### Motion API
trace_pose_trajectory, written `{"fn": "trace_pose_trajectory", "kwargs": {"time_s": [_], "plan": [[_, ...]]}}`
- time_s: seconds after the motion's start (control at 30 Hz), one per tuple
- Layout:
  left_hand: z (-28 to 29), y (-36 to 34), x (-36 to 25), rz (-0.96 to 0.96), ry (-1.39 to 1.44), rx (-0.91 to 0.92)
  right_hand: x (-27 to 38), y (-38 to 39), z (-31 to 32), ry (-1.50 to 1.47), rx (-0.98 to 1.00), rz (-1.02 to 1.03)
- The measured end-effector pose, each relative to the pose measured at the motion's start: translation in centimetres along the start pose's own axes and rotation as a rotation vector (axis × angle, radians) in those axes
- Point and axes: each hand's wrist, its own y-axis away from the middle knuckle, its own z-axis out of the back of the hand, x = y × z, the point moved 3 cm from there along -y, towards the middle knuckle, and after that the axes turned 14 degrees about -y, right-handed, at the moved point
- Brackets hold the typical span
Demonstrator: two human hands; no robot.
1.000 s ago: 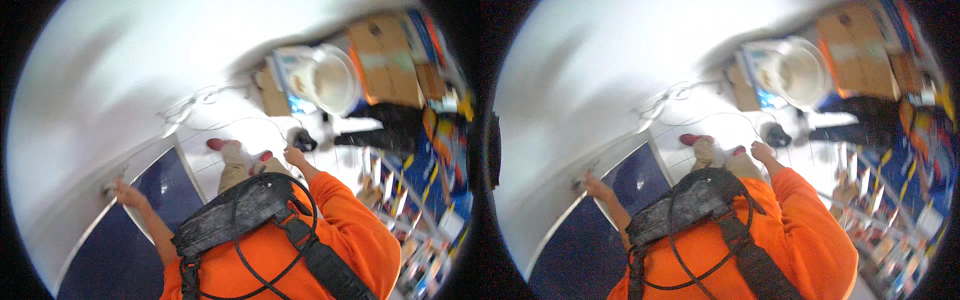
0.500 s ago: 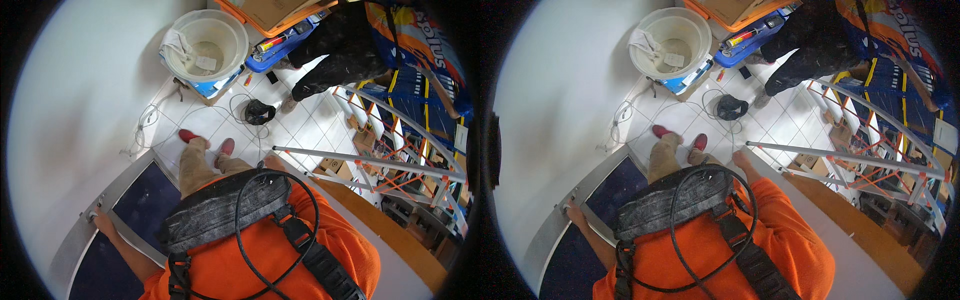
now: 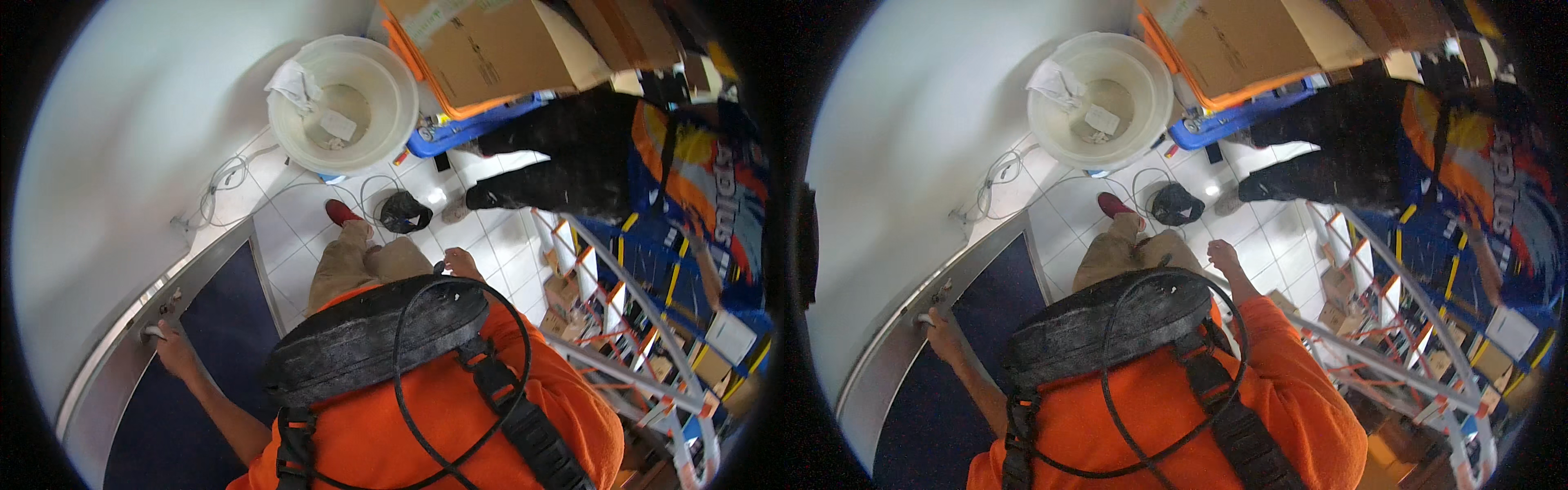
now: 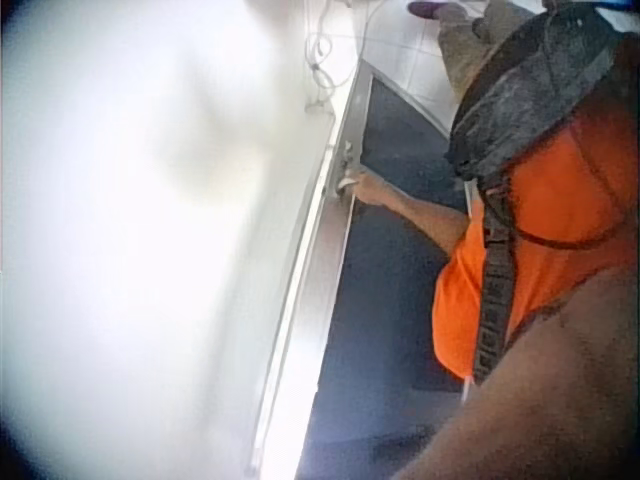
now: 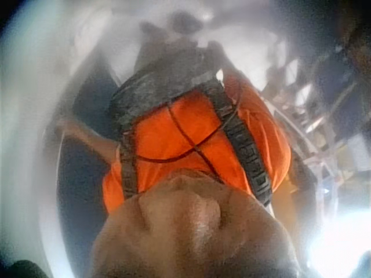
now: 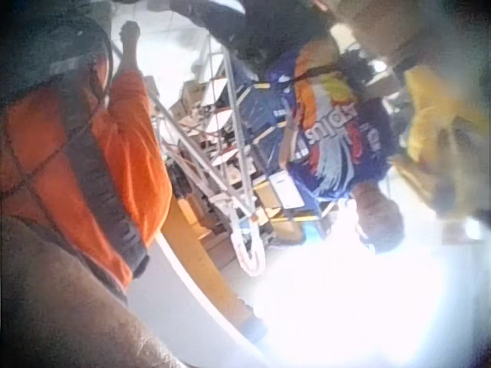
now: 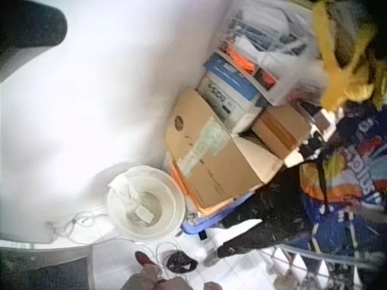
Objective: The person replaces a door lock by removing the old cylinder using a screwdriver and keys, then installing a new cylinder and securing it with a screw.
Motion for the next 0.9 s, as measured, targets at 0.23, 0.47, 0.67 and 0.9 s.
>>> {"fn": "trace_pose_trajectory", "kwargs": {"time_s": [0.23,0.47,0.67,0.9], "plan": [[0.9,9.8,-6.0,-0.01,0.052,-0.077,8.6,-3.8,4.5,-0.194,0.075,-0.092],[-0.1,20.4,-8.1,0.124,0.093,0.013,16.3,-13.2,7.7,0.587,0.393,0.266],[-1.9,28.0,-11.4,-0.012,0.087,-0.322,24.2,-12.1,-1.2,0.93,0.63,0.37],[-4.8,38.4,-11.5,-0.003,0.034,-0.564,29.6,-4.9,-15.6,0.887,1.126,0.79]]}}
